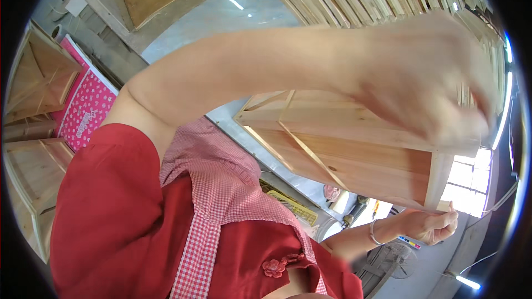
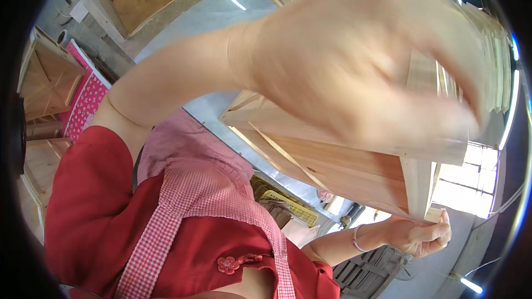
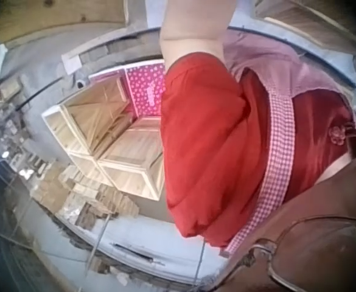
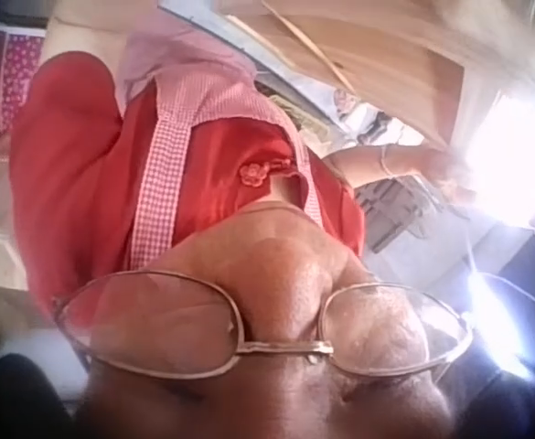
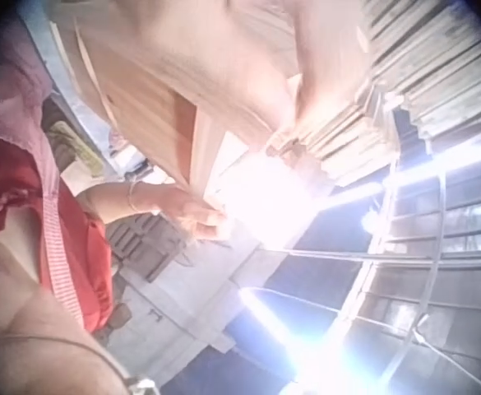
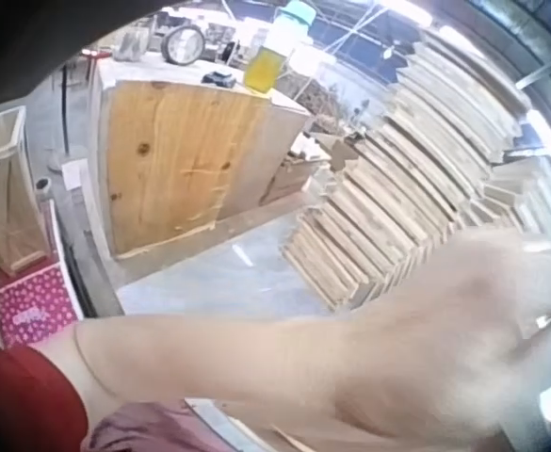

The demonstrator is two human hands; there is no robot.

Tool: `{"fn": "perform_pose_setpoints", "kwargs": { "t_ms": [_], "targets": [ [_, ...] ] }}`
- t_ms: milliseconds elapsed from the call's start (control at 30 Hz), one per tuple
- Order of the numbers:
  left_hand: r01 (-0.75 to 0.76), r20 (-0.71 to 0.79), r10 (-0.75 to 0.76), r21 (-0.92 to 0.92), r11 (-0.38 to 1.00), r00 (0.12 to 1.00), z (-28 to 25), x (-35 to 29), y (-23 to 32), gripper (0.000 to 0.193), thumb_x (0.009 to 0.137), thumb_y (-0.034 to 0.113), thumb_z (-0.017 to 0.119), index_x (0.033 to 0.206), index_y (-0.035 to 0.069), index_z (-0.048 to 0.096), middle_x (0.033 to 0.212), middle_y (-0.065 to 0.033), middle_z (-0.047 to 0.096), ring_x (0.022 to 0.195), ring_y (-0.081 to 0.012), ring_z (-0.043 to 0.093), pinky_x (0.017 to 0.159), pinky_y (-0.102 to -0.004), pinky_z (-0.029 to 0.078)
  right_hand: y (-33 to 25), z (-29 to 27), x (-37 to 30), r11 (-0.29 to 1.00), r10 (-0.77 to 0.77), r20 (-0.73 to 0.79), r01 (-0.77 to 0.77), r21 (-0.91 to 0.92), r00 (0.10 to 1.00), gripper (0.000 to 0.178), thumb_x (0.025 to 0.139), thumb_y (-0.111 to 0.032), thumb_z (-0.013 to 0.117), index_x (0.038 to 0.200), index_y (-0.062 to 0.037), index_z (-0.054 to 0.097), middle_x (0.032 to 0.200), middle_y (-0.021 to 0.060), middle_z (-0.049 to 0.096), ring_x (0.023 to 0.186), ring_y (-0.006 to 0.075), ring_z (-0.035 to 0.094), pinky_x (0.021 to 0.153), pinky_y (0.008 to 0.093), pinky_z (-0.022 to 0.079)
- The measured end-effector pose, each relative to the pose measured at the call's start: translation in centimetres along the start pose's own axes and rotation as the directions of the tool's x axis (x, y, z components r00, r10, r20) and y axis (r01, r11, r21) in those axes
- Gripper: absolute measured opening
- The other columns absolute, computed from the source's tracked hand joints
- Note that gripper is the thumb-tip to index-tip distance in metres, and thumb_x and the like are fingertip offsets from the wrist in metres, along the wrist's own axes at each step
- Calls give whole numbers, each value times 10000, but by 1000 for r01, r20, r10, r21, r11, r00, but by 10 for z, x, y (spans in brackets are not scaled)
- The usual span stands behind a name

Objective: Assembling and gluing wooden panels to create small crates or boxes.

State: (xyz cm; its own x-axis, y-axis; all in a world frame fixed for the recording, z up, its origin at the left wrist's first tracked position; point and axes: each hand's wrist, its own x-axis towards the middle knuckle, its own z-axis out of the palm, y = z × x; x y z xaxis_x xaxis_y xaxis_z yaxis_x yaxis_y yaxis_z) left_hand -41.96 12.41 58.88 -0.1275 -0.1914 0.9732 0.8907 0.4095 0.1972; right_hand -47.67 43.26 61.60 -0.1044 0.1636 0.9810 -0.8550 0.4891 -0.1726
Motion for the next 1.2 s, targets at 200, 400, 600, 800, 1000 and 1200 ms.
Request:
{"fn": "perform_pose_setpoints", "kwargs": {
  "t_ms": [200, 400, 600, 800, 1000, 1200],
  "targets": [
    [910, -73, -927, 232, 343, 368, -32, -150, -111, 493, 923, 478, 590, 828, -1, 656, 729, -78, 625, 705, -209, 597, 661, -347, 474, -18, 16, -3, 998, 68, -49, -68, 0, 996, 187, 957, -136, 588, 838, -12, 661, 862, 49, 613, 791, 163, 597, 710, 310, 493],
    [975, 203, -969, 200, -101, -142, -19, -161, -123, 302, 883, 336, 654, 688, 108, 619, 582, -12, 466, 534, -114, 361, 499, -304, 261, -9, 8, -3, 996, 59, -14, -58, 65, 998, 168, 948, -115, 605, 842, 7, 652, 846, 37, 602, 773, 140, 563, 710, 306, 484],
    [984, 123, -981, 82, 160, 149, -27, -117, -78, 254, 869, 269, 621, 682, 100, 589, 599, 24, 458, 544, -97, 372, 512, -294, 274, -12, 3, -3, 988, 112, -19, -109, 113, 994, 194, 924, -131, 661, 806, 18, 622, 804, 58, 619, 748, 140, 548, 688, 283, 468],
    [943, 217, -963, 323, -83, -159, -48, -135, 3, 317, 887, 385, 628, 731, 109, 611, 684, 25, 514, 662, -91, 445, 586, -274, 347, 7, 1, -2, 978, 143, 31, -146, 152, 989, 259, 885, -163, 691, 770, 42, 581, 757, 51, 599, 686, 136, 531, 617, 283, 466],
    [918, 88, -991, 376, 123, 96, -39, -164, 23, 350, 909, 418, 670, 837, 75, 684, 764, -12, 625, 714, -129, 516, 677, -282, 440, 6, 7, 1, 961, 82, 72, -98, 260, 994, 272, 883, -154, 669, 727, 49, 576, 670, 40, 598, 621, 108, 526, 586, 260, 467],
    [883, 40, -929, 299, 363, 368, -49, -141, 12, 316, 944, 226, 545, 822, -39, 666, 740, -156, 678, 649, -184, 612, 628, -363, 490, -15, 6, 0, 953, 85, 57, -98, 286, 995, 236, 883, -136, 678, 751, 45, 603, 688, 57, 629, 637, 109, 556, 623, 240, 486]
  ]
}}
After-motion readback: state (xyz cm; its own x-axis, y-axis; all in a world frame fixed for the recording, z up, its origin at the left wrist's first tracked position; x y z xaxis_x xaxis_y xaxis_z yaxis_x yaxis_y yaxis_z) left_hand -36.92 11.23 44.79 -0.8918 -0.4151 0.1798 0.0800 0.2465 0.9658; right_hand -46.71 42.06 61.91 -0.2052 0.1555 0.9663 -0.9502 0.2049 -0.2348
